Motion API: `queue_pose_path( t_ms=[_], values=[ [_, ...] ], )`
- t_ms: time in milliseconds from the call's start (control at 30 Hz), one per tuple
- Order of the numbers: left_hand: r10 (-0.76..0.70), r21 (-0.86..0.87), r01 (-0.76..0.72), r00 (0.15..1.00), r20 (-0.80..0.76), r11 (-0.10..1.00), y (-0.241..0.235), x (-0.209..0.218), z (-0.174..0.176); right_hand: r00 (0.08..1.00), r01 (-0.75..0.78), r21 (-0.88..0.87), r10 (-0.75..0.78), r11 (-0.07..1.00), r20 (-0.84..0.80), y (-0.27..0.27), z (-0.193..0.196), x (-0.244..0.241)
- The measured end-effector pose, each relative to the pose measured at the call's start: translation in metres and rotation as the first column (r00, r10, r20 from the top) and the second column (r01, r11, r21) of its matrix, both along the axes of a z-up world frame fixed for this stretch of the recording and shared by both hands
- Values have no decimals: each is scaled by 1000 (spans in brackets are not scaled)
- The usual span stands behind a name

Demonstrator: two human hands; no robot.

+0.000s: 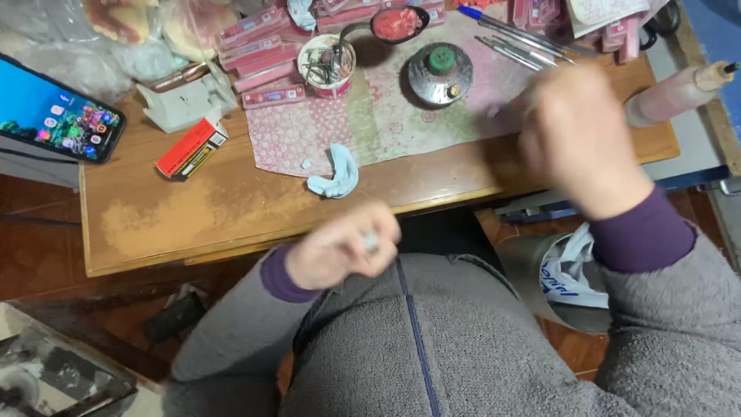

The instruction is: Apply adhesive and small pieces of material to repair a blue dental impression mold.

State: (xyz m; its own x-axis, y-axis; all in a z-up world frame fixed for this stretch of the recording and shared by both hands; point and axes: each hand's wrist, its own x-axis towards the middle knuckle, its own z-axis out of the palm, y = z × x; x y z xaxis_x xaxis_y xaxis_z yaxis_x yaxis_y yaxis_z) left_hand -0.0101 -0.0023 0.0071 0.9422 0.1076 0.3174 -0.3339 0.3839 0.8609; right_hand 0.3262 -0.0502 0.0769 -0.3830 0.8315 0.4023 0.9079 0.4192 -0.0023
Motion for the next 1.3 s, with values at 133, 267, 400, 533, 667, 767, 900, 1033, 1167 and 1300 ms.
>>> queue_pose_path(
  t_ms=[133,267,400,533,667,767,900,1033,1167,1300],
  values=[
    [630,9,-632,772,-78,775,-7,-26,16,929,365,58,-360,929,-86,2,-76,65],
    [827,42,-830,547,-128,556,4,-29,15,930,357,74,-347,931,-121,9,-68,37],
    [938,167,-923,343,-44,346,17,-32,4,952,277,227,-234,934,-197,8,-54,-13],
    [917,152,-907,400,18,393,14,-7,12,808,-193,5,162,981,-566,9,-36,-107],
    [917,409,-868,368,155,280,11,9,28,594,-408,-115,168,906,-786,28,-39,-153],
    [924,213,-909,377,57,358,14,4,34,498,-439,-163,89,884,-863,42,-35,-171],
    [904,-4,-905,424,59,425,17,-6,5,648,-292,-38,168,956,-743,54,-42,-186],
    [832,-5,-832,554,-20,554,30,-22,16,646,-311,21,228,950,-728,61,-12,-187],
    [818,191,-798,572,-62,572,43,-39,29,308,-621,-141,75,771,-948,65,-33,-174],
    [741,247,-721,671,16,647,44,-42,36,0,-945,-123,-378,303,-926,66,-49,-162]
  ],
)
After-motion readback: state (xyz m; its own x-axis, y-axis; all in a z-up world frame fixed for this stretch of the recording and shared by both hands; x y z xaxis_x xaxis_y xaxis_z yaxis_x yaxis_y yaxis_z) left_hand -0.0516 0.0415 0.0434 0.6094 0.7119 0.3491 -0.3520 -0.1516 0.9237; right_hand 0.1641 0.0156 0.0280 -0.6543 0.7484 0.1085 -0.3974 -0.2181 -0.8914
